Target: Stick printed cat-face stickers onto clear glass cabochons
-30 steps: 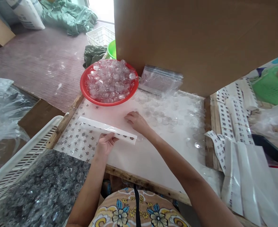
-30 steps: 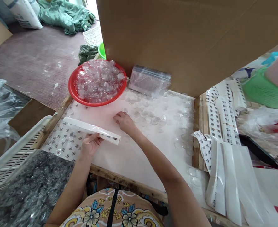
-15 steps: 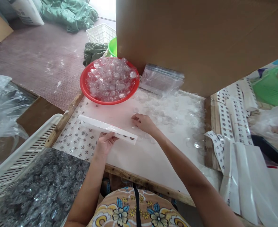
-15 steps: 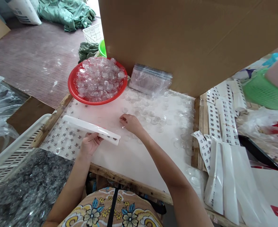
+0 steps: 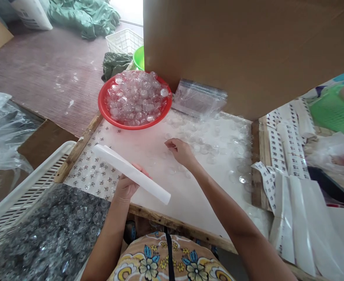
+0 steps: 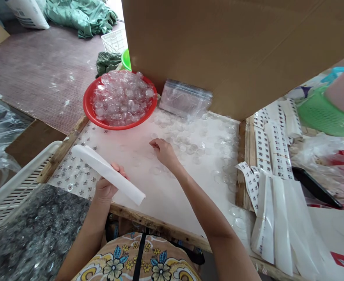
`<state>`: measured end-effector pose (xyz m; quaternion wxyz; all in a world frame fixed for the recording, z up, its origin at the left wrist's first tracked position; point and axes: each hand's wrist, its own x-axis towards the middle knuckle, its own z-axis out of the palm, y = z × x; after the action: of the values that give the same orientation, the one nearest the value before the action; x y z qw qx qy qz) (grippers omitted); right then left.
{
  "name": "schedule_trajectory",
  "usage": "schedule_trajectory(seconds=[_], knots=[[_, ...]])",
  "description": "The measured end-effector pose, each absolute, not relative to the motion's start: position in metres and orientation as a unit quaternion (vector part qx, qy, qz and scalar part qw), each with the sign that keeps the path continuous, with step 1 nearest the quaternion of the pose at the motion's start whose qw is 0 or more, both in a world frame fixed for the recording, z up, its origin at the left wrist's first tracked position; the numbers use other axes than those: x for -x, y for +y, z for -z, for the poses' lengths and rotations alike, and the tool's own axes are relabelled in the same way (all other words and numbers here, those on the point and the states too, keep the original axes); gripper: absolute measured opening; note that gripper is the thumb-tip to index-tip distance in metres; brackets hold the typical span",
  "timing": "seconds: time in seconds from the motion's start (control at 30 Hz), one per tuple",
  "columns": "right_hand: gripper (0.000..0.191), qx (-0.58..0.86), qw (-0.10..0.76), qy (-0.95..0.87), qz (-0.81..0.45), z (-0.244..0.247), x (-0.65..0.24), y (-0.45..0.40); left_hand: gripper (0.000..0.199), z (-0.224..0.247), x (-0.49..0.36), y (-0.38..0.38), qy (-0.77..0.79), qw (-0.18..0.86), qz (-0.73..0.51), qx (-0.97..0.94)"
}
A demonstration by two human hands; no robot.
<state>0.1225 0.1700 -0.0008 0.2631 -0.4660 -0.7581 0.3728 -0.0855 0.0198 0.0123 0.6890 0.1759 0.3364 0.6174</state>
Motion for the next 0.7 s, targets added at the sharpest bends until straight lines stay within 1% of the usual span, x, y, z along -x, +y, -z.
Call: schedule_trajectory(seconds=[0.2, 0.37, 0.43, 0.5, 0.57, 0.7], knots=[[0.029, 0.467, 0.272, -0.778, -0.321, 0.008, -0.117, 0.171, 0.036, -0.008, 0.086, 0.018, 0.338, 0.694, -0.608, -0.183], [0.022, 0.456, 0.261, -0.795, -0.302, 0.007, -0.123, 0.165, 0.035, -0.008, 0.086, 0.02, 0.33, 0.698, -0.606, -0.193], [0.023, 0.461, 0.262, -0.804, -0.269, 0.006, -0.121, 0.169, 0.034, -0.008, 0.086, 0.02, 0.324, 0.699, -0.606, -0.2], [0.028, 0.472, 0.264, -0.811, -0.222, 0.007, -0.116, 0.178, 0.035, -0.009, 0.086, 0.021, 0.322, 0.7, -0.604, -0.202], [0.033, 0.475, 0.245, -0.822, -0.195, 0.01, -0.111, 0.189, 0.035, -0.01, 0.086, 0.021, 0.327, 0.701, -0.602, -0.199], [0.025, 0.467, 0.195, -0.838, -0.205, 0.015, -0.105, 0.202, 0.034, -0.013, 0.085, 0.022, 0.334, 0.697, -0.604, -0.194]])
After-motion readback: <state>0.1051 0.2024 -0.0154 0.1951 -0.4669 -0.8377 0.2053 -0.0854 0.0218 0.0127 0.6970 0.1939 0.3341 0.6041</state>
